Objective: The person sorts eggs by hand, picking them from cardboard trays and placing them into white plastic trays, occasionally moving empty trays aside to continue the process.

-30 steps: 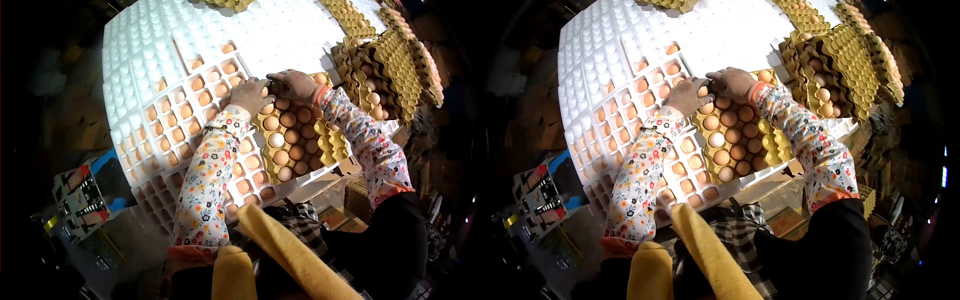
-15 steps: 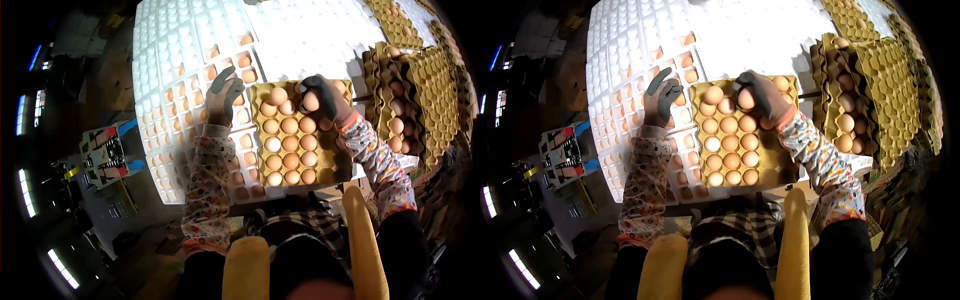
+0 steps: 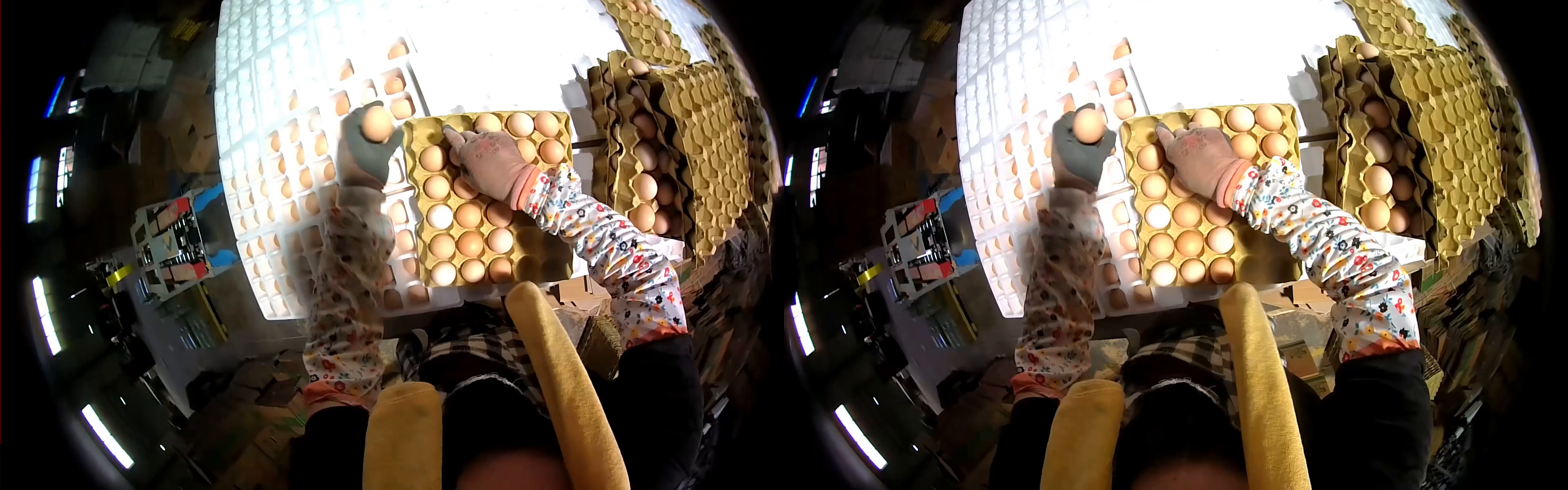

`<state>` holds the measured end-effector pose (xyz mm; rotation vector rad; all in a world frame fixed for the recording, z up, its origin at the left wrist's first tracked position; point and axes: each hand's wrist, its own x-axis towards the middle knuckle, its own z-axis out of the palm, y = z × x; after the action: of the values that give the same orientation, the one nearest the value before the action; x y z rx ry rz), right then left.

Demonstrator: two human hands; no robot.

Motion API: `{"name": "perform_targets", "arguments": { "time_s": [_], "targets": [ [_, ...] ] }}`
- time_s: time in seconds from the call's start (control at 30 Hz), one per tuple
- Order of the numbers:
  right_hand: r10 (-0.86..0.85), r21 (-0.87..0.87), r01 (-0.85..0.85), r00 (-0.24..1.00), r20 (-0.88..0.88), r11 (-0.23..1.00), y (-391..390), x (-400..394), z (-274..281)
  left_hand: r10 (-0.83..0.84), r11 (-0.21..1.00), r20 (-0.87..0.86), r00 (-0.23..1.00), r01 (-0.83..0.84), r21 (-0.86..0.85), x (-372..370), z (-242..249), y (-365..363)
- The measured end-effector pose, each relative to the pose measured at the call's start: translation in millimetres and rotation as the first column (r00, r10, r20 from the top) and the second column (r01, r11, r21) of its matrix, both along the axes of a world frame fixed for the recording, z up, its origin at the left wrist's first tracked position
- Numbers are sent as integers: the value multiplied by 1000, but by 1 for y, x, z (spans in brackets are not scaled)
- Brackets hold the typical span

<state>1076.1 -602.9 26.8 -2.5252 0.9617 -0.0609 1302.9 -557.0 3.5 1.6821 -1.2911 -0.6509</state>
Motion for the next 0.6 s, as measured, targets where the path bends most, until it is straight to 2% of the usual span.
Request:
{"name": "perform_targets", "arguments": {
  "time_s": [0.07,0.1,0.13,0.17,0.2,0.27,0.3,0.33,0.37,0.4,0.43,0.47,0.53,0.57,0.6],
  "targets": [
    [-14,103,14,1000,-4,995,-8,-4,19,42,999,-218,975,-37,30,11,-14,2],
    [-134,337,66,974,181,939,-13,-12,28,-134,991,131,982,132,19,17,-2,2],
    [-453,799,79,854,254,596,-12,-24,40,-98,921,-562,821,289,262,15,8,-4],
    [-612,904,-44,722,324,426,-11,-33,34,-271,872,-153,950,310,379,-4,23,-5],
    [-760,946,-202,564,323,252,-10,-42,27,-436,824,262,861,265,501,-22,29,-1],
    [-629,955,-228,720,295,187,-13,-46,22,-540,838,577,613,328,436,-31,25,6],
    [-407,946,-125,880,246,300,-17,-46,29,-591,796,553,587,314,518,-29,32,-1],
    [-80,631,-118,958,276,767,-12,-37,37,-552,792,333,765,356,496,-20,34,-2],
    [77,371,-97,995,68,924,-3,-25,45,-483,790,72,873,398,467,-7,33,6],
    [153,83,-140,971,-183,987,8,-13,51,-333,822,-263,905,415,389,-2,26,16],
    [189,31,-191,912,-364,981,14,0,55,-132,880,-626,769,382,283,4,20,26],
    [240,-2,-266,874,-422,964,18,4,37,25,931,-847,531,297,214,9,13,36],
    [274,7,-293,882,-385,956,14,8,35,96,933,-849,519,251,259,3,32,44],
    [213,59,-205,932,-293,977,12,4,41,-170,911,-643,746,368,186,7,32,38],
    [141,121,-118,969,-204,986,10,-5,47,-421,855,-341,840,493,159,5,45,31]
  ]
}}
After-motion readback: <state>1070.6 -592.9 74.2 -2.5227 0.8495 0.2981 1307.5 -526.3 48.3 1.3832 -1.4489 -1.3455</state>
